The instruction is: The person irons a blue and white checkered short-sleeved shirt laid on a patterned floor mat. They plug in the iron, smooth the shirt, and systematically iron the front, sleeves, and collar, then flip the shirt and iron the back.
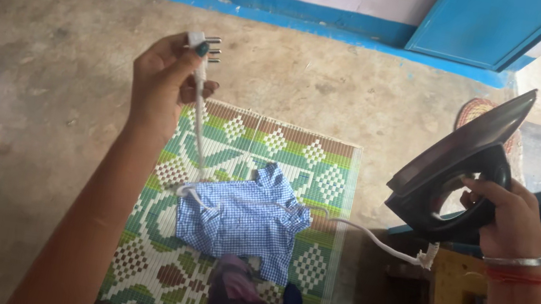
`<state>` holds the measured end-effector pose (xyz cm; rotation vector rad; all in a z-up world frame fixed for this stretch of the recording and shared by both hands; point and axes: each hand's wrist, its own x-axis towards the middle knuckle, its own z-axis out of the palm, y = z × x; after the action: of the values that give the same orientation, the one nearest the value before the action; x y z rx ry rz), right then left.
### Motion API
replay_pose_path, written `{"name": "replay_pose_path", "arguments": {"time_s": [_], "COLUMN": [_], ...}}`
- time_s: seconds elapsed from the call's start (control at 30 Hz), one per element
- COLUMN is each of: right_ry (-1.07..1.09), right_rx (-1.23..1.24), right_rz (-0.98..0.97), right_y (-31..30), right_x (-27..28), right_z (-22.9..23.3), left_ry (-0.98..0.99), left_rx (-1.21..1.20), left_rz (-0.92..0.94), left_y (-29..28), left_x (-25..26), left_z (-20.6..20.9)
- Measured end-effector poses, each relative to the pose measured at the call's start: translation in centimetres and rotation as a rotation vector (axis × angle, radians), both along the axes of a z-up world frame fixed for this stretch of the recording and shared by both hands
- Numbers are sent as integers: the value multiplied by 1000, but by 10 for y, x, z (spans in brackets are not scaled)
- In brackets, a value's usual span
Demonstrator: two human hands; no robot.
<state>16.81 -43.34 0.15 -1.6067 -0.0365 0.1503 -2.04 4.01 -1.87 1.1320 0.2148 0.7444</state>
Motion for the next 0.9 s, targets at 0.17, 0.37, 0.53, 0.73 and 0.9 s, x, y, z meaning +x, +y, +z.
{"name": "replay_pose_path", "arguments": {"time_s": [0.17,0.37,0.53,0.73,0.9], "right_ry": [-44,-86,-864,-155,-132], "right_rx": [-3,65,-995,-126,-240], "right_rz": [-37,-163,84,-369,-604], "right_y": [59,119,122,116,172], "right_x": [-15,-85,-138,-184,-218], "right_z": [-24,-72,-111,-160,-151], "left_ry": [78,141,210,200,288], "left_rx": [0,77,225,161,277], "left_rz": [4,-174,-369,-568,-803], "left_y": [92,196,251,249,211], "left_x": [-12,10,44,110,143], "left_z": [-33,-62,-63,-75,-99]}}
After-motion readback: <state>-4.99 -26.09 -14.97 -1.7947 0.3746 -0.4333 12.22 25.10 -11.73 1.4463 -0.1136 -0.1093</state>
